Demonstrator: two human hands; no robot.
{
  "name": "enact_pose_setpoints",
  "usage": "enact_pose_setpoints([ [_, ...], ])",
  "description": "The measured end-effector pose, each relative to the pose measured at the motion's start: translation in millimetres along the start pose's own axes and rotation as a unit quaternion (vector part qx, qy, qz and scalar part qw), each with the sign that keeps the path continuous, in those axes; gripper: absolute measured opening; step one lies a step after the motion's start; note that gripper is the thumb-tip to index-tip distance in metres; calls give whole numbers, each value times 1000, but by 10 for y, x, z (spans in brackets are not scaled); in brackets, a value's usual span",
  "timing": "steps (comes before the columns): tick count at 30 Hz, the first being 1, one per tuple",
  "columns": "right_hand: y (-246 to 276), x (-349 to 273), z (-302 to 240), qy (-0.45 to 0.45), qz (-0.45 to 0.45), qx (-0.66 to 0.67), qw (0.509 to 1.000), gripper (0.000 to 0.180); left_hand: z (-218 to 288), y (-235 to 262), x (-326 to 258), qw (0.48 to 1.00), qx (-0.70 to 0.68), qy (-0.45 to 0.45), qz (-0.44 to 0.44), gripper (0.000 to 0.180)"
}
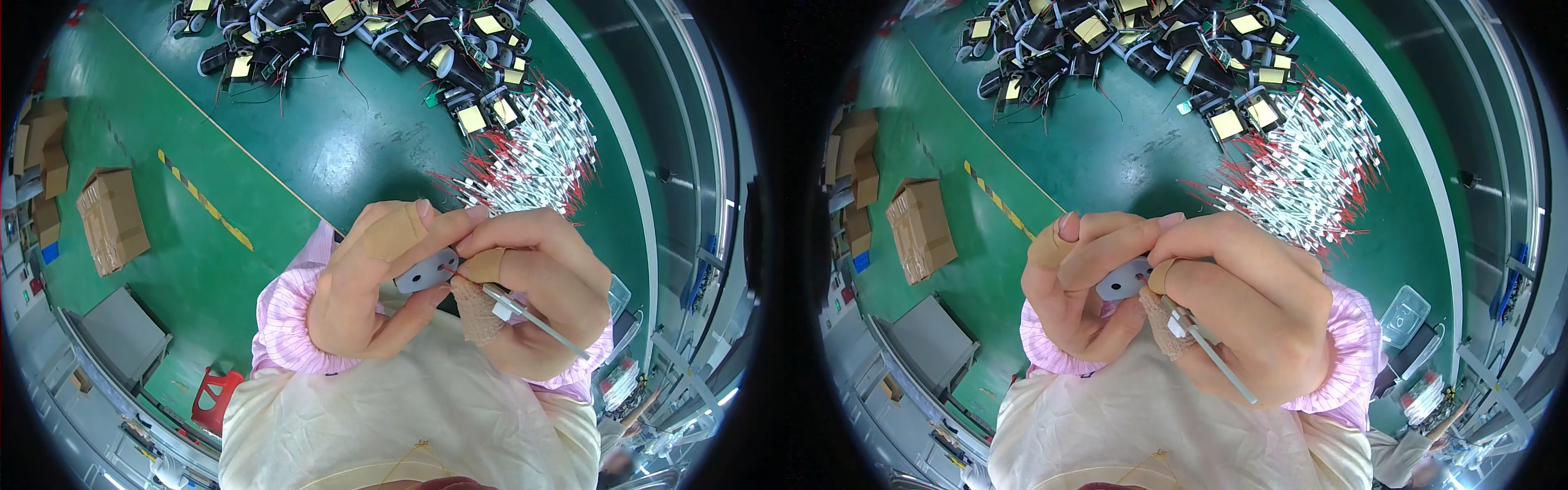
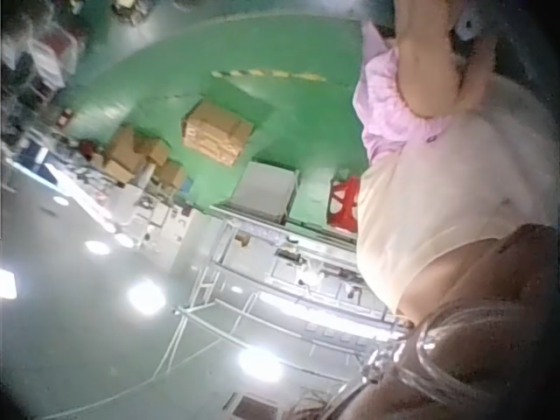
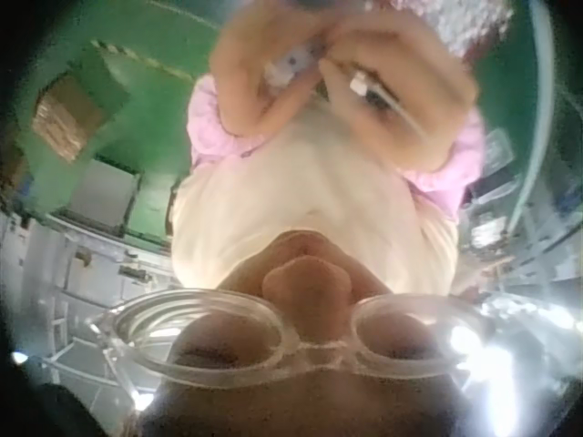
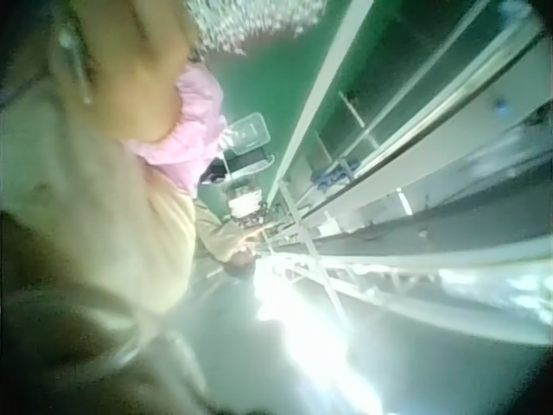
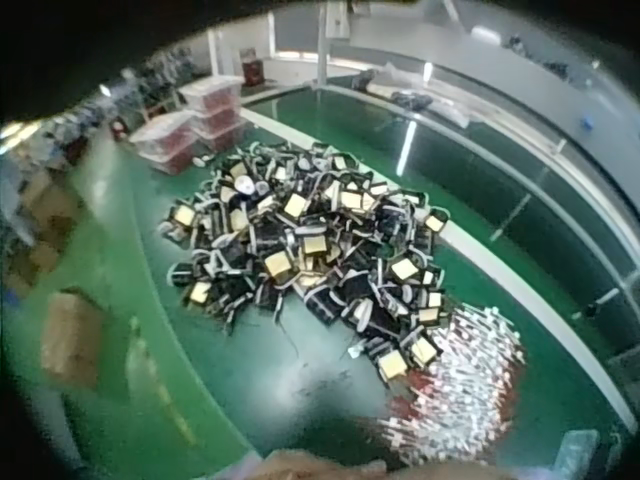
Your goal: The person repeatedly picks small gray electronic components and red/white wires from a green table, inserts the wires into the components, and places the assembled units back on the table. The process is continuous and repetitive throughout the clip.
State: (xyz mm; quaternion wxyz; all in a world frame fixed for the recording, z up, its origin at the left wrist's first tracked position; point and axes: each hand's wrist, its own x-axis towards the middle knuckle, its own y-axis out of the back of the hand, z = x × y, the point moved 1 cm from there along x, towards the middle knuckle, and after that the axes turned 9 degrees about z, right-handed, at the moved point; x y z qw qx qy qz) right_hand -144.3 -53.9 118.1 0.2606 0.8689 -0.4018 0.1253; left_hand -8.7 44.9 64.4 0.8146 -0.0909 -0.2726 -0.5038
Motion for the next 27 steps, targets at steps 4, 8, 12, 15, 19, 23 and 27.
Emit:
enact_pose_setpoints([
  [4,-22,1,9,14,-2,-37,999,22,-5,3,-16,1000,-6,-4,-6,52],
  [8,4,61,-12,-61,-36,-50,996,21,-55,-57,-87,999,-19,1,28,54],
  [12,107,70,-29,-126,-39,34,991,18,26,26,-46,998,27,48,-21,50],
  [15,124,27,-7,-110,-29,36,993,16,48,33,-40,997,42,52,-32,46],
  [19,107,-25,54,-113,-40,15,993,16,31,125,-27,995,16,46,-86,45],
  [23,137,-17,3,-117,-95,-27,988,17,-7,165,-86,989,-51,85,-109,47],
  [27,96,-24,13,-48,-140,-73,986,20,-11,137,-75,993,12,88,-83,42],
])
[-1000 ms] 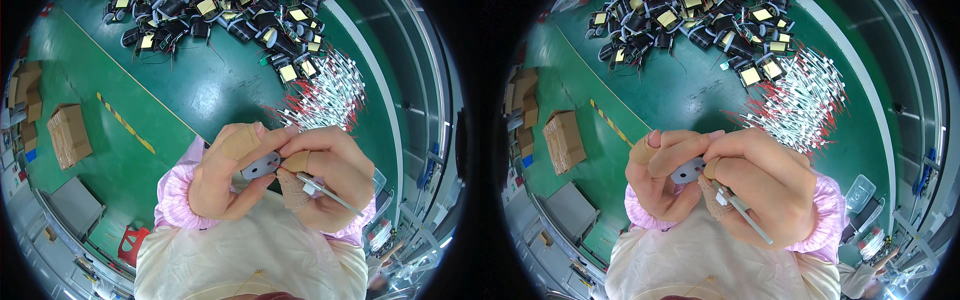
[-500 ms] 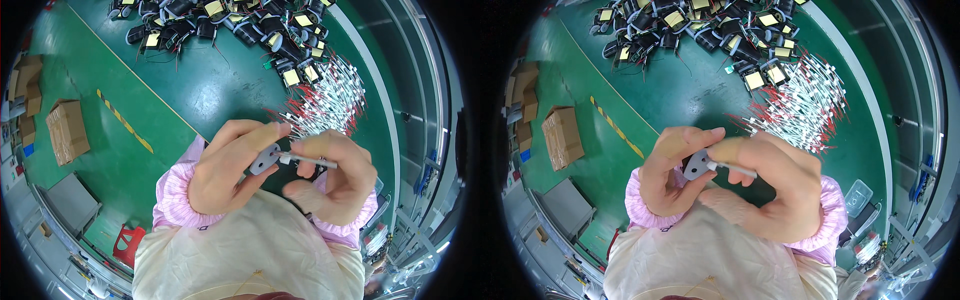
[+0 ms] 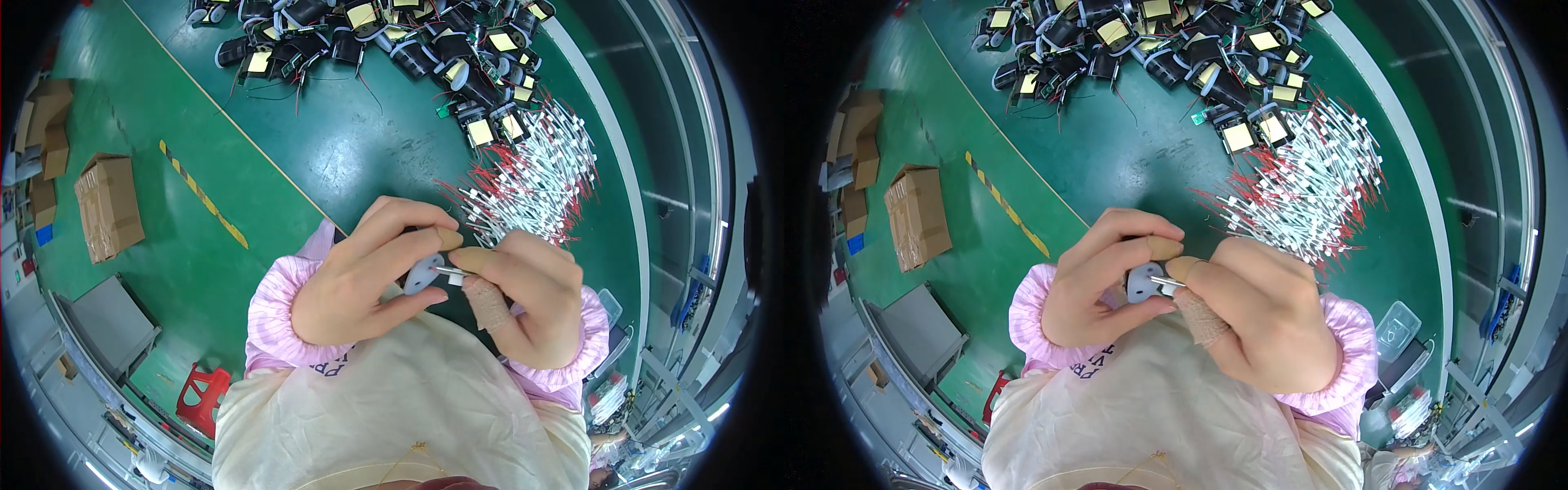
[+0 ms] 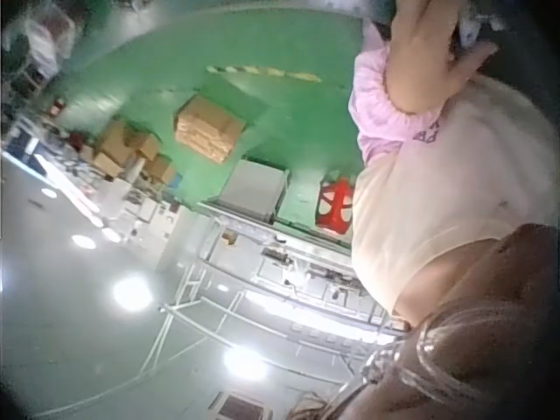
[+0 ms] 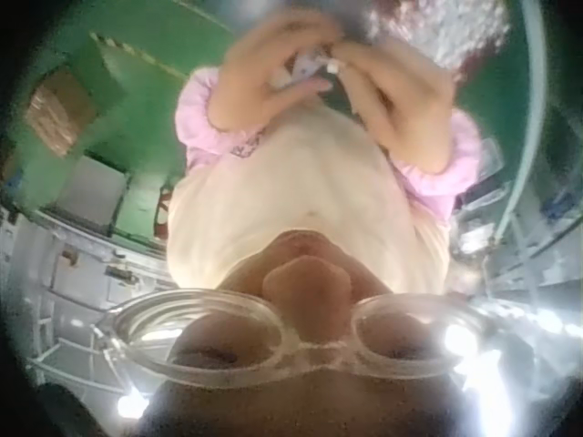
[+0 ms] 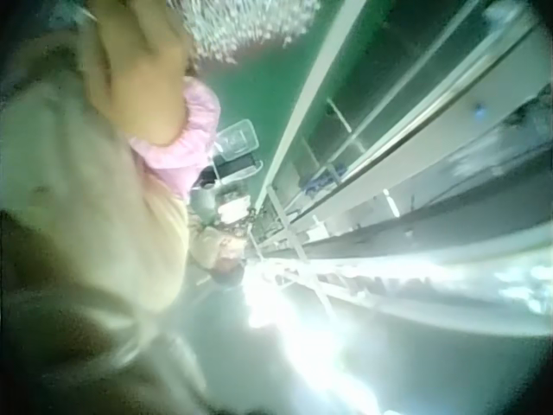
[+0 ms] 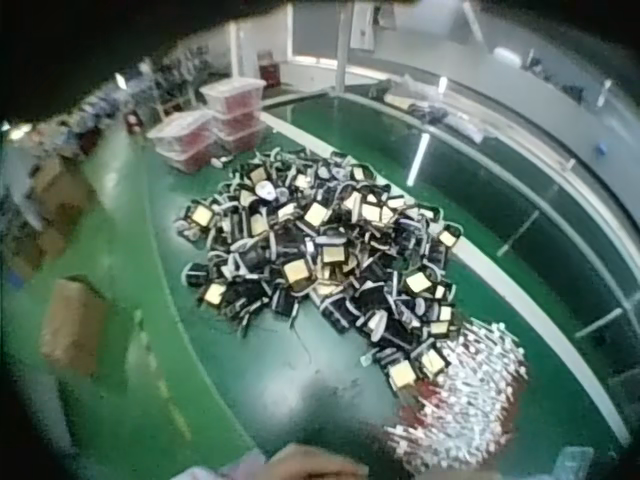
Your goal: The person repeatedly picks small gray electronic components and red/white wires from a green table, inserts the wires into the components, and places the assembled units back on the table. The process is continuous and repetitive throughout the clip.
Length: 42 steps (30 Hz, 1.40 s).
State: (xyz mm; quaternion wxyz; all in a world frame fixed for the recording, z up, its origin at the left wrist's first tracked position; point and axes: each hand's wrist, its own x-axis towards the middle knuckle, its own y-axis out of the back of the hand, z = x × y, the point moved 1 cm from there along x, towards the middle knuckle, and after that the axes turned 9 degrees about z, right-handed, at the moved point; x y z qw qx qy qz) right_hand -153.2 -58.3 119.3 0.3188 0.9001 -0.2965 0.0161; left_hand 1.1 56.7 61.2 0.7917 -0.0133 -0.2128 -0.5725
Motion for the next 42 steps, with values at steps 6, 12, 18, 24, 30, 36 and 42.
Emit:
enact_pose_setpoints([
  [6,-60,-66,3,2,-2,-39,999,13,5,-67,3,995,87,-24,43,38],
  [12,-90,-84,38,13,-22,-49,998,19,-8,-141,-64,992,109,-9,57,45],
  [18,-70,-66,84,4,-18,-25,1000,18,-24,-7,-22,997,-64,44,-15,45],
  [24,-95,-43,147,12,-4,5,1000,16,-72,137,-35,980,-143,127,-53,49],
  [30,-60,-14,177,22,-36,28,999,12,-101,156,1,980,-152,110,-62,36],
  [36,-74,-6,194,47,-69,6,996,16,-117,77,-26,992,-62,67,-88,31],
  [42,-24,-94,261,47,-108,3,993,17,-39,4,18,994,-15,54,-93,31],
])
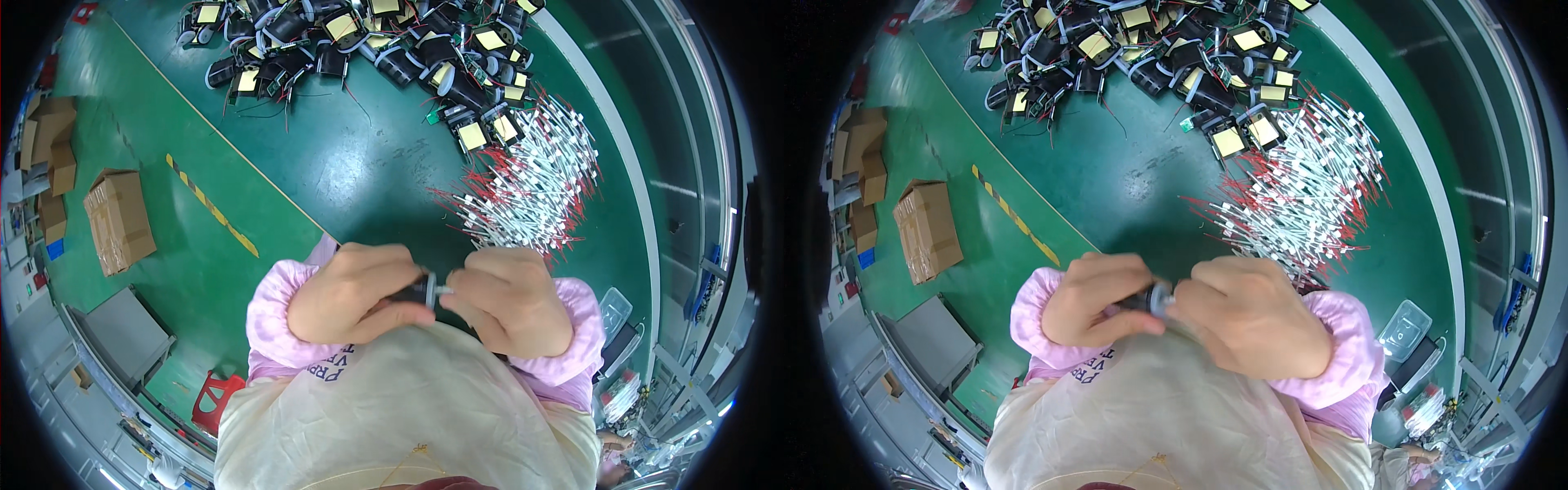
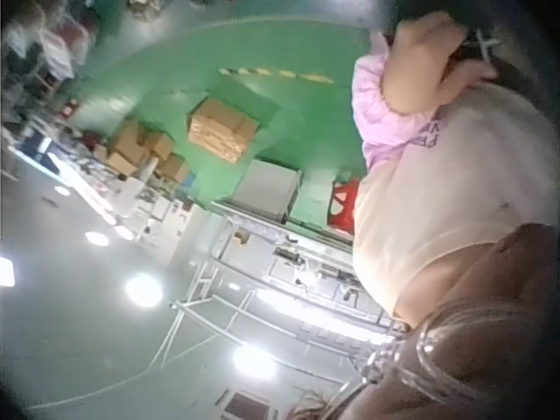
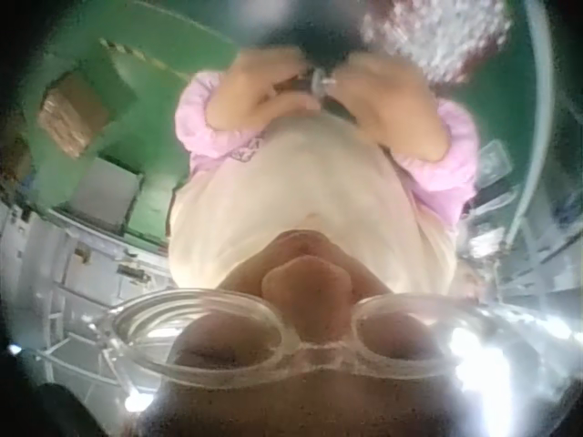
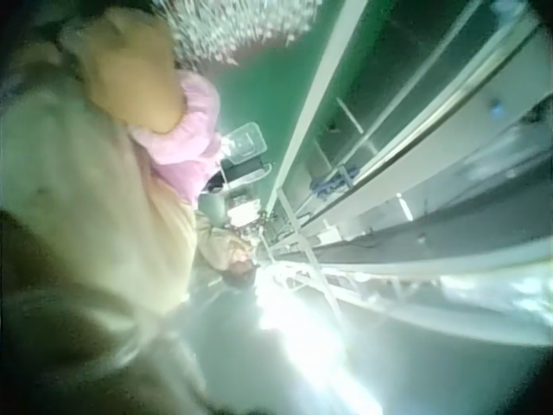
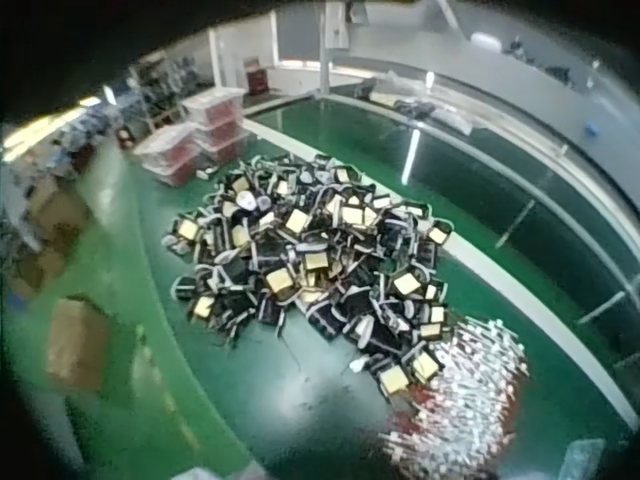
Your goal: The person repeatedly picks small gray electronic components and red/white wires from a green table, inserts the wires into the components, and places the assembled units back on the table. The process is continuous and repetitive throughout the clip.
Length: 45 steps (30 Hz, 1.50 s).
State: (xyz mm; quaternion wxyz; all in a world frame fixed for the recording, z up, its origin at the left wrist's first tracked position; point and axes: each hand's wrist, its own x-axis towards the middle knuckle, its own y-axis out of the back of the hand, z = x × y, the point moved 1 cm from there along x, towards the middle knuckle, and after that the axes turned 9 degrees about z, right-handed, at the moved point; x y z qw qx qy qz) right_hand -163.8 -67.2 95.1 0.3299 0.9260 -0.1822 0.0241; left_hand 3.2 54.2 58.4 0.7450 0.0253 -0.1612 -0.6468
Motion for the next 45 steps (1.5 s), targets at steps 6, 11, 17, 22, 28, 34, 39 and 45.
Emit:
enact_pose_setpoints([
  [6,-24,-67,-71,-17,59,-31,998,15,-16,-58,25,1000,-27,5,-9,32],
  [11,104,-109,55,-84,84,-3,993,9,52,-72,106,995,-69,48,49,40],
  [17,723,-566,674,-337,384,215,832,25,-460,586,276,835,392,-9,385,33],
  [22,1375,-961,1332,-376,538,263,707,36,-1151,1328,323,773,476,42,418,50],
  [28,1259,-787,1212,-314,507,-47,801,53,-1371,1609,188,799,476,18,368,39],
  [34,361,-411,374,-143,202,-237,940,10,-1298,1449,295,785,407,-33,466,20],
  [39,-68,-283,432,-127,158,-354,913,11,-1107,1369,315,780,326,-12,533,22],
  [45,-98,-225,416,-125,137,-378,907,11,-1259,1289,267,830,128,7,542,25],
])
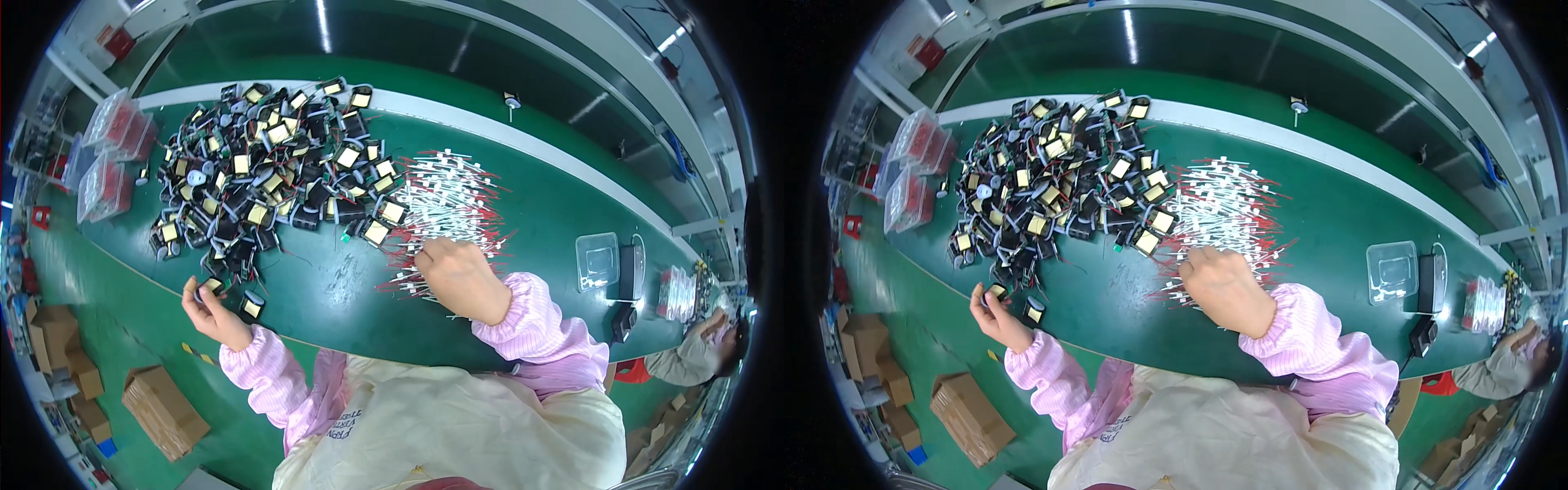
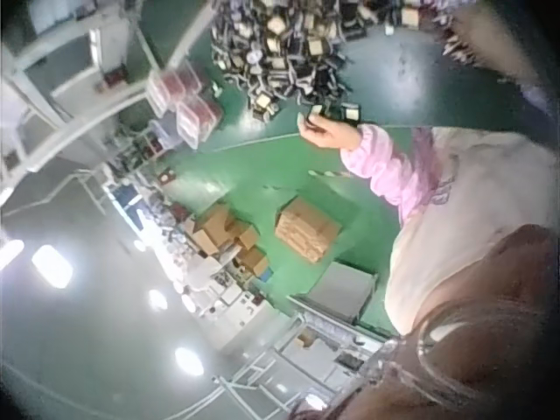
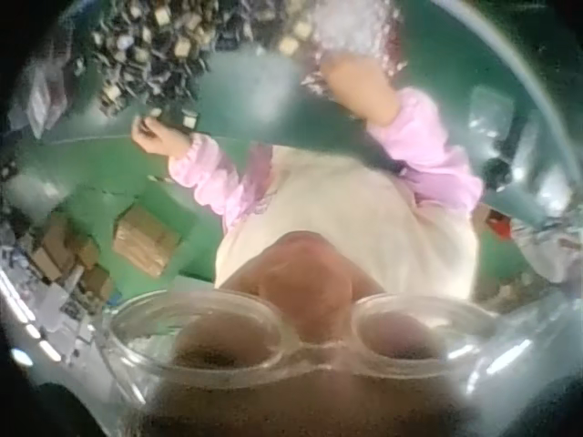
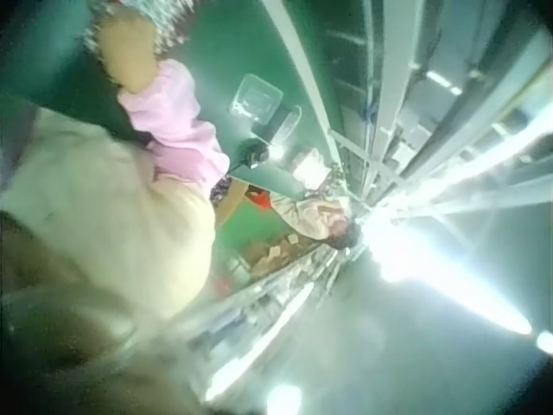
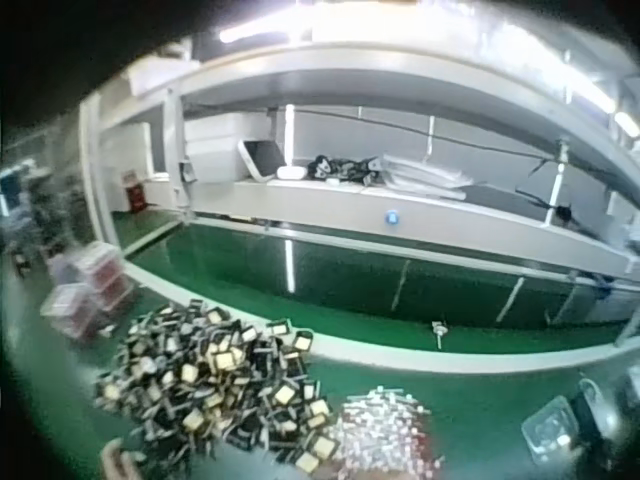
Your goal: The person repeatedly picks small gray electronic components and red/white wires from a green table, inserts the wires into the components, and places the assembled units back on the table. The process is continuous and repetitive throughout the clip.
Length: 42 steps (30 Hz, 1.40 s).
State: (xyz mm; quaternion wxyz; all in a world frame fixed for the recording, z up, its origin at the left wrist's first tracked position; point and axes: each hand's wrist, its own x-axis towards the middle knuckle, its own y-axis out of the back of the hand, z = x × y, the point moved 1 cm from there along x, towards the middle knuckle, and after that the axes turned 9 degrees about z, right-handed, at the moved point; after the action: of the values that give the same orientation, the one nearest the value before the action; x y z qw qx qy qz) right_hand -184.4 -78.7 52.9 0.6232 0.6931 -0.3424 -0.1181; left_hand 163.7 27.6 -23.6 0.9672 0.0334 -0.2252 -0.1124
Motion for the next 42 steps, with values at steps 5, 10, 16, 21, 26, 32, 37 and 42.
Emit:
enact_pose_setpoints([
  [5,46,-38,7,-10,5,-19,1000,10,-97,-73,-31,995,-85,52,-14,24],
  [10,135,-82,100,1,82,-10,997,14,168,-183,-125,996,-71,-51,8,25],
  [16,383,-72,202,4,125,41,991,19,595,-216,-297,988,-39,-149,19,21],
  [21,544,-116,265,-50,193,170,965,17,1028,-352,-616,960,-261,-11,-102,27],
  [26,762,-243,22,-177,186,376,890,16,1556,-383,-1013,924,-332,16,-186,25],
  [32,811,-398,-169,-231,117,474,842,13,2129,-311,-1148,915,-122,-189,-336,23],
  [37,791,-418,-232,-194,88,516,829,11,2051,-315,-1217,858,-87,-269,-429,28],
  [42,774,-421,-252,-190,113,534,816,12,2003,-322,-1256,843,-133,-238,-464,26],
])
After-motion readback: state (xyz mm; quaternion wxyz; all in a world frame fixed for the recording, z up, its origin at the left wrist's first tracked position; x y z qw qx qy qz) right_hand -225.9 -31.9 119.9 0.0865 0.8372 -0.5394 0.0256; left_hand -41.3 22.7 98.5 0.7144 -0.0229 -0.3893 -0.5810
